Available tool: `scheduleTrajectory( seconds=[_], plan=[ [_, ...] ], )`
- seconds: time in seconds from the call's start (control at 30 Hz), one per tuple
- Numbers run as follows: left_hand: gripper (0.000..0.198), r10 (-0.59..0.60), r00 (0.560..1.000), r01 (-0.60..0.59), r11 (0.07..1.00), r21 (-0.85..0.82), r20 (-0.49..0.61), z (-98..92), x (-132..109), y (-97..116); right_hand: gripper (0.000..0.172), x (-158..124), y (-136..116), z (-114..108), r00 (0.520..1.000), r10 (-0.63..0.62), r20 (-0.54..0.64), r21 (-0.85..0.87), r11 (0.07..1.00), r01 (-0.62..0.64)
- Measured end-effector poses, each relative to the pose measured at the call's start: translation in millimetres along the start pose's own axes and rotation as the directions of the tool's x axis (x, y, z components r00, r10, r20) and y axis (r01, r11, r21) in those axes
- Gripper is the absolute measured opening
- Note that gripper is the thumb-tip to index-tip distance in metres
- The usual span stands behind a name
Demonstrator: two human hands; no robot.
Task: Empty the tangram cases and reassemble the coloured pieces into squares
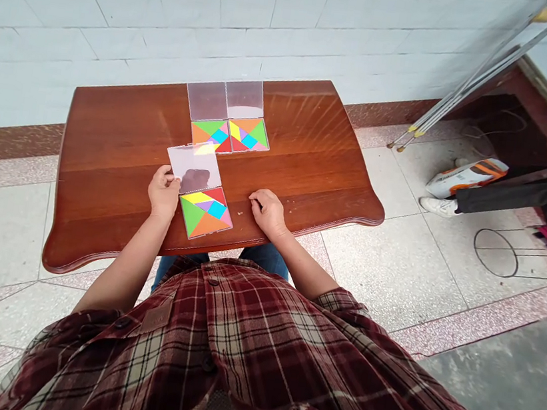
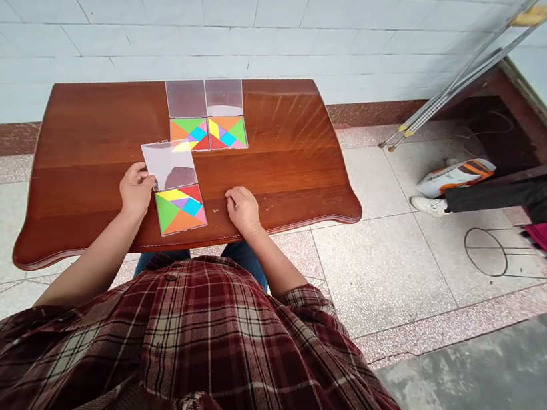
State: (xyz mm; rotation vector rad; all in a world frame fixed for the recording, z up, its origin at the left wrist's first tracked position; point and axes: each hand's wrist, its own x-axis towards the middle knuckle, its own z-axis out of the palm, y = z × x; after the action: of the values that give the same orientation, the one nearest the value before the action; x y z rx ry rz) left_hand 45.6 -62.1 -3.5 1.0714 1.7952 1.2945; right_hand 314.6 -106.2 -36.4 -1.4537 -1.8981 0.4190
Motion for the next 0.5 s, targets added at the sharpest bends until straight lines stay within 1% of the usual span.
scheduleTrajectory(
  seconds=[0.1, 0.23, 0.33, 0.4, 0.5],
  plan=[
    [0.029, -0.094, 0.995, 0.091, 0.990, -0.106, -0.021, -4.1, 5.2, 9.3, 0.021, 0.3, 0.4, 0.9, 1.000, -0.007, 0.001, 0.007, 1.000, 0.007],
    [0.021, -0.133, 0.990, 0.123, 0.974, -0.189, -0.039, -13.6, 18.6, 15.6, 0.021, 0.1, 1.1, 1.1, 1.000, -0.010, -0.014, -0.003, 1.000, 0.010],
    [0.017, -0.174, 0.981, 0.156, 0.969, -0.193, -0.083, -22.8, 37.2, 15.9, 0.021, -0.8, 1.6, 0.7, 1.000, -0.015, -0.014, -0.008, 1.000, 0.015],
    [0.015, -0.159, 0.980, 0.140, 0.978, -0.158, -0.117, -29.3, 54.1, 14.6, 0.021, -1.7, 1.8, 0.4, 0.999, -0.027, -0.022, -0.012, 1.000, 0.026],
    [0.015, -0.078, 0.989, 0.068, 0.994, -0.085, -0.122, -36.9, 84.0, 13.0, 0.021, -3.1, 1.5, -0.5, 0.998, -0.049, -0.034, -0.012, 0.999, 0.049]
  ],
)
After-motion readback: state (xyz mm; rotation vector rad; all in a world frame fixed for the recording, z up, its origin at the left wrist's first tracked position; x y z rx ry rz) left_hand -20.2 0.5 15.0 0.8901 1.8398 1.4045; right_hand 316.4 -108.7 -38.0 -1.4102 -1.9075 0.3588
